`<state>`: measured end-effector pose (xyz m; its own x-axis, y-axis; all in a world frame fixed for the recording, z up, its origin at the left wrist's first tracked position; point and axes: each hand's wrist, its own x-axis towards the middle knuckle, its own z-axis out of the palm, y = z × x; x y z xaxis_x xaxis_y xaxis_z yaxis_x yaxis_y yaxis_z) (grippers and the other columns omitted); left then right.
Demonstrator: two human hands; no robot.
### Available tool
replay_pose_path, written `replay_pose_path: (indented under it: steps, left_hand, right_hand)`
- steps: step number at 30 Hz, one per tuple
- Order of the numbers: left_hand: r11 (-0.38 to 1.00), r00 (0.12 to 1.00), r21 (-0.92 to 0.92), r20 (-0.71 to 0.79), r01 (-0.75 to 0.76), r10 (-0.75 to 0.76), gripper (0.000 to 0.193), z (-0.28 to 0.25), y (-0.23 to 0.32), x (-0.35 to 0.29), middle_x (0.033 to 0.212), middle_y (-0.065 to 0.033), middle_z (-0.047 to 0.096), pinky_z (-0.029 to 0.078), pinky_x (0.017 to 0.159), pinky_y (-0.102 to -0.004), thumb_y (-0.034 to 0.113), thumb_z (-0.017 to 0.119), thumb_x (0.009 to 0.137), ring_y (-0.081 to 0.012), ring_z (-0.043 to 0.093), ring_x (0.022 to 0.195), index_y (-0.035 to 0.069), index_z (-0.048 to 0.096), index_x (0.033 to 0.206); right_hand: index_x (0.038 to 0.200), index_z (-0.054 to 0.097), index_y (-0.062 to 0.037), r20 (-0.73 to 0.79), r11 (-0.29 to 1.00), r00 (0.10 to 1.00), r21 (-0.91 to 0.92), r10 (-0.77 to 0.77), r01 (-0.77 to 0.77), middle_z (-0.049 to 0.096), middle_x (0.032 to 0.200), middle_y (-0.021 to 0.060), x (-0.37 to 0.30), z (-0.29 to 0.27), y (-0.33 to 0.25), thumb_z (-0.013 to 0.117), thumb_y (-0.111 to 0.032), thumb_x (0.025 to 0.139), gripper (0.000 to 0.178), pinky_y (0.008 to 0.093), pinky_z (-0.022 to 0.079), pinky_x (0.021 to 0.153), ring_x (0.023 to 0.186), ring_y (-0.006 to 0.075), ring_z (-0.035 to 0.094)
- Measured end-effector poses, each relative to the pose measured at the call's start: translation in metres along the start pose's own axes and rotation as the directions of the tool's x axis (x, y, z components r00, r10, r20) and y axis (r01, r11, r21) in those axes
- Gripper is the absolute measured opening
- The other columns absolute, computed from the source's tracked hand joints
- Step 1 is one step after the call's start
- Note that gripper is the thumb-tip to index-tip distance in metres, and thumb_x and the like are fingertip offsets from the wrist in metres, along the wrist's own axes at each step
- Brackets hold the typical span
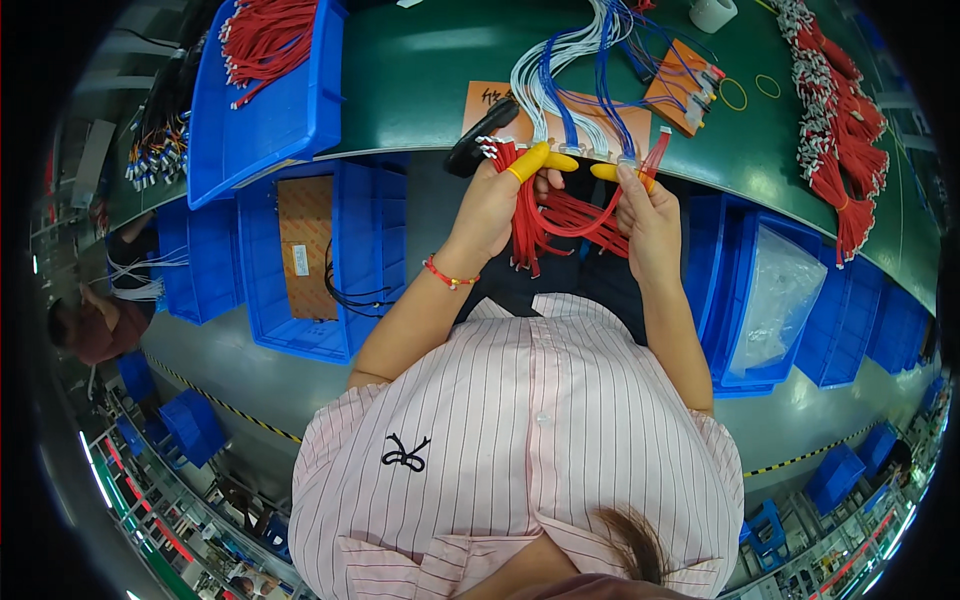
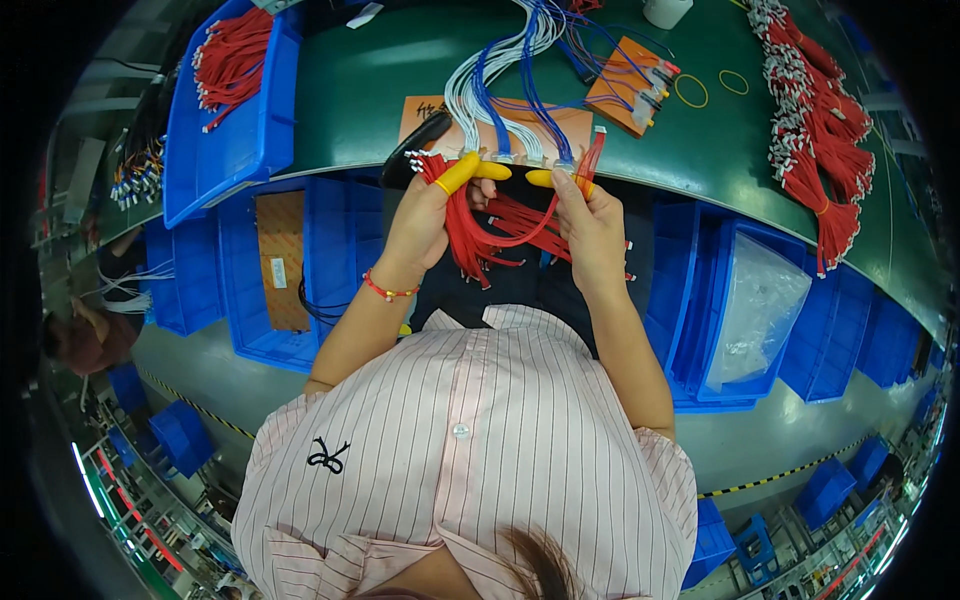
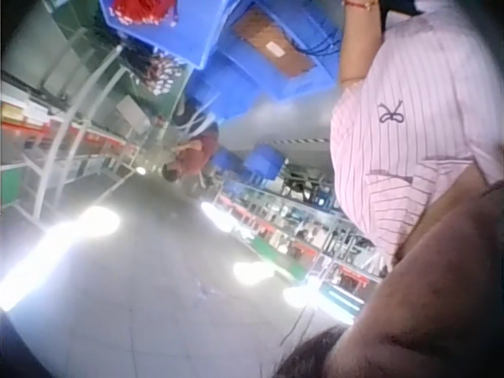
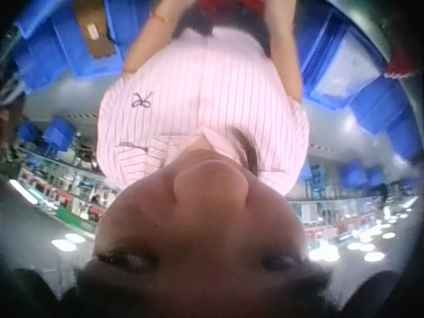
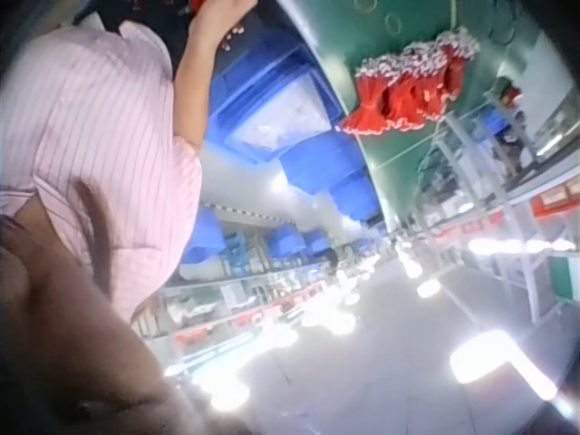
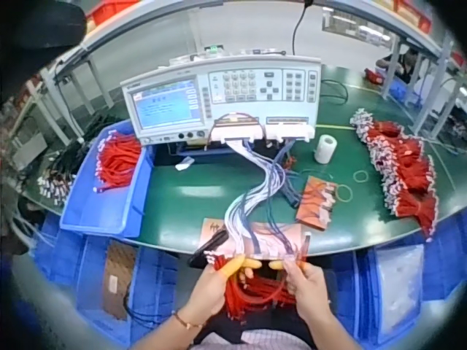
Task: The worker is assembling and bundling wire harnesses at an industrial workstation, checking connections and securing groups of wires with bands.
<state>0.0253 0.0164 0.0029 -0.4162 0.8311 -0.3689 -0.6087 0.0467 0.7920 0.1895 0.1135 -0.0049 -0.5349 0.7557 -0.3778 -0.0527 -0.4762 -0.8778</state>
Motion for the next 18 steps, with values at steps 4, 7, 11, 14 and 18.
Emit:
replay_pose_path:
  steps: [4, 7, 11, 14, 18]
  left_hand:
    - [0.994, 0.987, -0.045, 0.129, 0.098, -0.092, 0.028, -0.006, 0.004, -0.005, 0.069, -0.0019, 0.060, 0.043, 0.053, -0.0234, 0.021, 0.052, 0.101, -0.0082, 0.051, 0.054, -0.004, 0.064, 0.095]
    - [0.994, 0.984, -0.076, 0.169, 0.077, -0.064, 0.023, -0.005, -0.002, -0.020, 0.063, 0.0023, 0.052, 0.035, 0.048, -0.0223, 0.017, 0.052, 0.100, -0.0045, 0.044, 0.052, -0.003, 0.064, 0.098]
    - [1.000, 0.987, -0.029, 0.161, 0.011, -0.006, 0.022, 0.015, -0.006, -0.036, 0.066, 0.0049, 0.049, 0.028, 0.048, -0.0209, 0.010, 0.057, 0.097, -0.0018, 0.036, 0.052, -0.002, 0.063, 0.115]
    - [1.000, 0.995, 0.003, 0.094, -0.019, 0.018, 0.025, 0.019, -0.017, -0.036, 0.068, 0.0049, 0.051, 0.028, 0.048, -0.0207, 0.007, 0.058, 0.096, -0.0019, 0.035, 0.053, -0.001, 0.063, 0.120]
    - [0.998, 0.998, -0.036, 0.049, -0.048, 0.050, 0.023, 0.015, -0.017, -0.031, 0.067, 0.0035, 0.050, 0.029, 0.048, -0.0205, 0.011, 0.054, 0.099, -0.0031, 0.037, 0.052, -0.001, 0.063, 0.117]
  right_hand:
    - [0.101, 0.070, 0.0015, 0.018, 0.990, 0.999, -0.131, -0.041, 0.043, 0.042, 0.060, -0.0110, -0.003, -0.004, -0.006, 0.061, -0.025, 0.098, 0.028, 0.0202, 0.024, 0.044, 0.051, -0.0001, 0.034]
    - [0.094, 0.069, 0.0041, -0.024, 0.914, 0.981, -0.369, -0.191, 0.169, 0.051, 0.060, -0.0046, -0.022, 0.004, -0.009, 0.061, -0.020, 0.097, 0.026, 0.0238, 0.038, 0.052, 0.055, 0.0071, 0.048]
    - [0.098, 0.069, 0.0029, 0.242, 0.307, 0.813, -0.839, -0.529, 0.450, 0.059, 0.077, 0.0107, -0.027, 0.011, -0.005, 0.066, -0.009, 0.087, 0.017, 0.0306, 0.047, 0.057, 0.061, 0.0241, 0.059]
    - [0.099, 0.067, 0.0028, 0.407, -0.042, 0.715, -0.883, -0.569, 0.468, 0.061, 0.085, 0.0114, -0.024, 0.016, 0.007, 0.068, -0.010, 0.084, 0.020, 0.0356, 0.049, 0.059, 0.069, 0.0285, 0.061]
    - [0.099, 0.066, 0.0042, 0.385, 0.108, 0.752, -0.851, -0.535, 0.513, 0.059, 0.085, 0.0125, -0.028, 0.025, 0.006, 0.067, -0.015, 0.087, 0.022, 0.0376, 0.049, 0.061, 0.071, 0.0305, 0.061]
